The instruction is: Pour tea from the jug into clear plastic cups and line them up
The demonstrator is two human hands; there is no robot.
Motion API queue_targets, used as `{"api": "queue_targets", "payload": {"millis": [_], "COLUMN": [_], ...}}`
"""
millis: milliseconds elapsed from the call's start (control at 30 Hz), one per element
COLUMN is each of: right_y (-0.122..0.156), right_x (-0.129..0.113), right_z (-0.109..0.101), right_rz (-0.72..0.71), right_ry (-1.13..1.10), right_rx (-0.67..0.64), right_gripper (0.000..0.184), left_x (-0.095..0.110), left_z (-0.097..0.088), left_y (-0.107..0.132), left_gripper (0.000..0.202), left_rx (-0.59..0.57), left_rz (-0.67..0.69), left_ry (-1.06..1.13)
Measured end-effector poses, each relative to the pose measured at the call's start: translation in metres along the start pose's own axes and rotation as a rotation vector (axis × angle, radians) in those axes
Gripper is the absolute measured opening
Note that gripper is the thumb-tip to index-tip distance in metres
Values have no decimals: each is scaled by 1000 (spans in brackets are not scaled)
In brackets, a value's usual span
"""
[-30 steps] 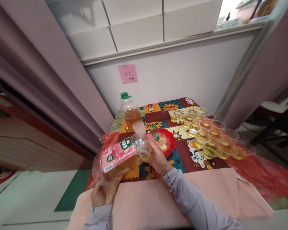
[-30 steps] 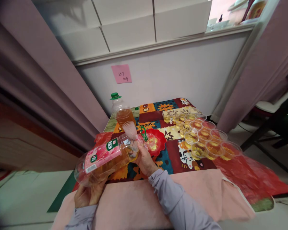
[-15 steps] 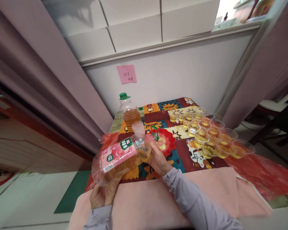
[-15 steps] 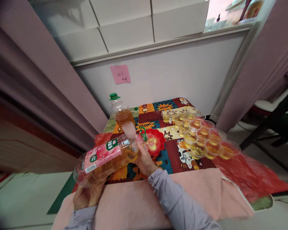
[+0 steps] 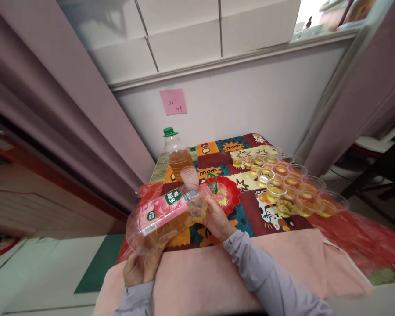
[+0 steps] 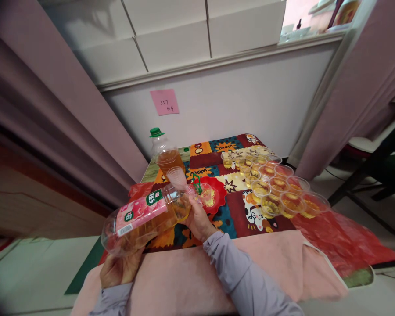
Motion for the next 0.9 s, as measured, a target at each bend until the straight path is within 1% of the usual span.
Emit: {"api": "queue_targets", "payload": {"millis": [67,100,133,200,400,467,600,733,800,900], "right_y": [0,0,0,0,1,1,1,0,0,0], "right_x": [0,0,0,0,-1,-1,-1,0,0,1], "right_z": [-1,-1,-1,-1,2,3,2,0,-1,-1], "right_rz": [6,7,5,5,0,9,13,11,6,4], "right_ry": [0,1,-1,-7,-26,-24,-10,-13,-22,-20], "right_rx": [7,11,15,20,24,28,27,25,28,22], "right_gripper": [43,43,42,42,39,39,41,42,41,42], "left_x": [2,3,3,2,2,2,2,2,2,1], "left_z": [-2,-2,-1,2,8,8,6,1,-2,-3], "left_y": [1,2,2,3,1,0,0,0,1,2], "left_gripper": [79,81,82,81,68,67,70,77,79,80], "left_rx": [161,219,253,280,273,282,292,217,177,160], "left_rz": [-5,-4,-2,-11,39,39,28,17,-12,-32], "left_ry": [-149,-205,-236,-253,-223,-234,-240,-211,-192,-191]}}
Point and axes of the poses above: each hand's wrist, its own y-axis away from the middle knuckle, its own z-axis out of the palm, x = y × z, the point moved 3 cm from there along -y, towards the middle knuckle, and after that the axes turned 7 degrees about z, right-handed, at the moved point
